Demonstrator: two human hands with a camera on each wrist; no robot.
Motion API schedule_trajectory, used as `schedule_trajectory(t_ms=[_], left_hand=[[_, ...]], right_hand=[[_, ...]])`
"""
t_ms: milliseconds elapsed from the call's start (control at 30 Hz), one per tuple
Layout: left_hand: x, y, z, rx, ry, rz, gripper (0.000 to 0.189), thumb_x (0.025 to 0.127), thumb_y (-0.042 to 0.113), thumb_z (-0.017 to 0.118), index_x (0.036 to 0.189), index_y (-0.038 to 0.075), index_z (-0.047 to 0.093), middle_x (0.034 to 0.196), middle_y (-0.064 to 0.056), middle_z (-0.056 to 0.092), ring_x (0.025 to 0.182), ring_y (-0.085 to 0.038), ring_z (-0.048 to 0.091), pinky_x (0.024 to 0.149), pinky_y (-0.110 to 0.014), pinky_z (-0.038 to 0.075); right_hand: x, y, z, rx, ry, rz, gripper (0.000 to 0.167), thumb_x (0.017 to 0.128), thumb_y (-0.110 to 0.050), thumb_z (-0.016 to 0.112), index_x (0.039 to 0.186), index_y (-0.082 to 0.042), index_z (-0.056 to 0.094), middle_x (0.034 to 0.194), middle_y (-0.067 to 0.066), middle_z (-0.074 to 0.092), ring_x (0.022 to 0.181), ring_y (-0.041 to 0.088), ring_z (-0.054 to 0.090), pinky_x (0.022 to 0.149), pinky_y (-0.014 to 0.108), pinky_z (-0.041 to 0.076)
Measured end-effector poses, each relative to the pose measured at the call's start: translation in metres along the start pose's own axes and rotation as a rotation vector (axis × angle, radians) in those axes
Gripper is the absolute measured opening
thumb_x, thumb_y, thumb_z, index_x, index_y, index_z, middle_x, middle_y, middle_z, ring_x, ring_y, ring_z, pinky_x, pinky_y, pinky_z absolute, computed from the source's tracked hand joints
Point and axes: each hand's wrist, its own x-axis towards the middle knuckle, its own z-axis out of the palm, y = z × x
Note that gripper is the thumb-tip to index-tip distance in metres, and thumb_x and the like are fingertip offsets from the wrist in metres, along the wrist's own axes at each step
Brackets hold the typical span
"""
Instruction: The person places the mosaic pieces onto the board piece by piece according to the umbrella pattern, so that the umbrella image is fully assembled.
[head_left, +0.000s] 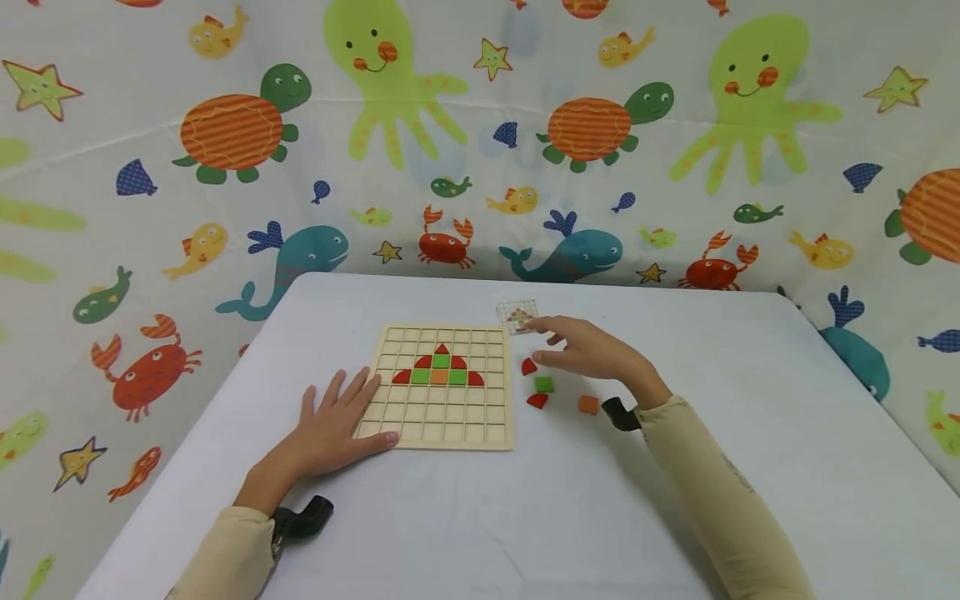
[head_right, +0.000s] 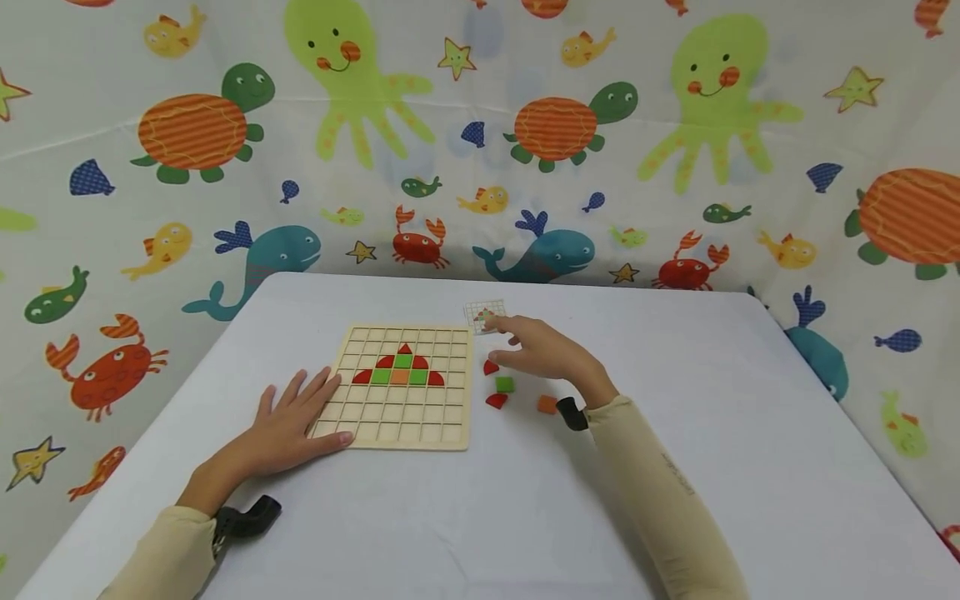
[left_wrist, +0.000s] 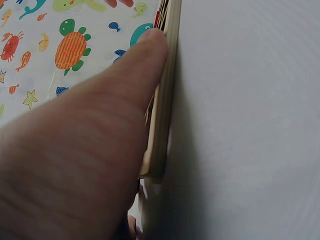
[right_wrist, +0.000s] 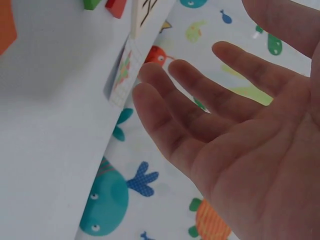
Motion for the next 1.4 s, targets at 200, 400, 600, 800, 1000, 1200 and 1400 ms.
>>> schedule_trajectory(t_ms=[200,400,600,800,1000,1200,1400], left_hand=[[-0.002,-0.005,-0.001,0.008,-0.001,-0.012,0.109,0.092,0.072,0.066,0.168,0.003,0.03,0.175,-0.025,0.018,0.159,-0.053,0.001,0.117,-0.078,-0.009],[0.0,-0.007,0.0,0.005,-0.004,-0.003,0.109,0.092,0.073,0.066,0.168,0.003,0.03,0.175,-0.025,0.018,0.159,-0.054,0.001,0.117,-0.078,-0.01],[-0.002,-0.005,-0.002,0.009,-0.013,-0.007,0.11,0.092,0.073,0.066,0.168,0.002,0.029,0.175,-0.025,0.017,0.159,-0.054,0.001,0.117,-0.078,-0.009],[0.001,-0.006,-0.004,0.014,-0.01,-0.003,0.11,0.092,0.073,0.065,0.168,0.003,0.029,0.175,-0.024,0.017,0.159,-0.054,0.0,0.117,-0.078,-0.01],[0.0,-0.006,-0.001,0.005,-0.018,-0.007,0.11,0.093,0.073,0.065,0.168,0.003,0.029,0.175,-0.025,0.016,0.159,-0.054,0.0,0.117,-0.078,-0.01],[0.001,-0.003,-0.001,-0.004,-0.011,-0.001,0.11,0.092,0.073,0.066,0.168,0.003,0.029,0.175,-0.025,0.017,0.159,-0.054,-0.001,0.117,-0.077,-0.01],[0.002,-0.001,0.0,-0.002,-0.021,0.005,0.11,0.093,0.073,0.065,0.169,0.003,0.028,0.175,-0.024,0.016,0.159,-0.053,-0.001,0.117,-0.077,-0.01]], right_hand=[[0.015,0.0,0.009,-0.024,-0.036,-0.012,0.056,0.105,-0.023,0.071,0.156,-0.005,0.054,0.15,0.019,0.059,0.131,0.038,0.06,0.105,0.052,0.054],[0.025,0.002,0.023,-0.05,-0.072,0.026,0.052,0.104,-0.021,0.074,0.151,-0.005,0.06,0.152,0.014,0.059,0.129,0.033,0.061,0.107,0.048,0.053],[0.03,0.0,0.034,-0.16,-0.078,0.035,0.044,0.1,-0.015,0.077,0.14,-0.002,0.067,0.126,0.01,0.069,0.108,0.027,0.06,0.097,0.039,0.055],[0.029,-0.005,0.034,-0.216,-0.079,0.039,0.042,0.097,-0.011,0.078,0.137,-0.001,0.07,0.12,0.01,0.068,0.103,0.025,0.057,0.09,0.036,0.054],[0.026,-0.006,0.027,-0.186,-0.106,0.078,0.043,0.098,-0.014,0.076,0.139,-0.003,0.068,0.12,0.011,0.067,0.107,0.027,0.058,0.096,0.04,0.054],[0.021,0.001,0.02,-0.155,-0.117,0.148,0.037,0.098,-0.018,0.078,0.13,-0.003,0.07,0.118,0.012,0.066,0.11,0.03,0.059,0.1,0.045,0.054],[0.018,0.013,0.019,-0.139,-0.144,0.171,0.028,0.095,-0.019,0.081,0.117,-0.006,0.07,0.108,0.008,0.064,0.104,0.028,0.059,0.092,0.042,0.054]])
